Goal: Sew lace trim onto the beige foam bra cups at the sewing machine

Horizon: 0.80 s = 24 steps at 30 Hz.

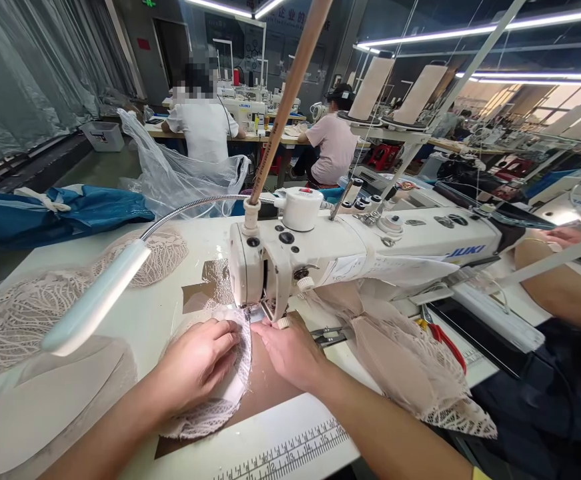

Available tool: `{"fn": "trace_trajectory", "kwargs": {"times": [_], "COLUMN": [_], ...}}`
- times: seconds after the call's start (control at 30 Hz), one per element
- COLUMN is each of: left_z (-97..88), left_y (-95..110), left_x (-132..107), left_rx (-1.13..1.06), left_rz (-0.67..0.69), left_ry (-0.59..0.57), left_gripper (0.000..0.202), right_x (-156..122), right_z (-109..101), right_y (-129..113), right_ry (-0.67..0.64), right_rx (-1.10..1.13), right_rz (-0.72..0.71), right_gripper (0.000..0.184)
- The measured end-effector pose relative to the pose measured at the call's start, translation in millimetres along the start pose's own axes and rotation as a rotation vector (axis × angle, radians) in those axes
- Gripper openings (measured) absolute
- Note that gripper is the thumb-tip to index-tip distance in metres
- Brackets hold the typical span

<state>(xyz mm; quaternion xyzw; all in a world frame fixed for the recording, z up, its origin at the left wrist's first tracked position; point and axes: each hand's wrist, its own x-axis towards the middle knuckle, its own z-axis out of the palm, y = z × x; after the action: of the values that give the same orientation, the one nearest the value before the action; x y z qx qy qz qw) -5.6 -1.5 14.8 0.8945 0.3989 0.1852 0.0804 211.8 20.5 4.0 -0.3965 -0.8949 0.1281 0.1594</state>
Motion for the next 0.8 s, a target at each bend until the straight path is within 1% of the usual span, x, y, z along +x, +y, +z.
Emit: {"fn": "trace_trajectory", "kwargs": {"times": [0.1,0.17,0.3,0.53,0.8], "left_z": [4.4,8.0,13.4,13.4,13.3], "left_y": [-2,-3,-4,-6,-7], "left_x": [-1,-1,0,6,7], "left_rx": [0.034,0.072,0.12,0.164,0.131], "left_rz": [-0.008,-0.008,0.005,0.018,0.027], "left_ry": [-0.109,-0.131,-0.128,-0.115,-0.082], "left_gripper": [0.034,0.037,0.039,0.037,0.041], "right_x": [0,0,2,3,5], "right_z": [1,2,4,9,6], "right_y": [-3,-5,-8,-7,-8], "right_ry": [-0.012,-0.032,-0.049,-0.073,-0.112], "right_rx": [-0.03,-0.065,-0.132,-0.173,-0.166], "right_rz": [-0.038,-0.047,-0.022,0.028,0.071], "right_gripper": [0.034,0.032,0.03,0.036,0.04]}}
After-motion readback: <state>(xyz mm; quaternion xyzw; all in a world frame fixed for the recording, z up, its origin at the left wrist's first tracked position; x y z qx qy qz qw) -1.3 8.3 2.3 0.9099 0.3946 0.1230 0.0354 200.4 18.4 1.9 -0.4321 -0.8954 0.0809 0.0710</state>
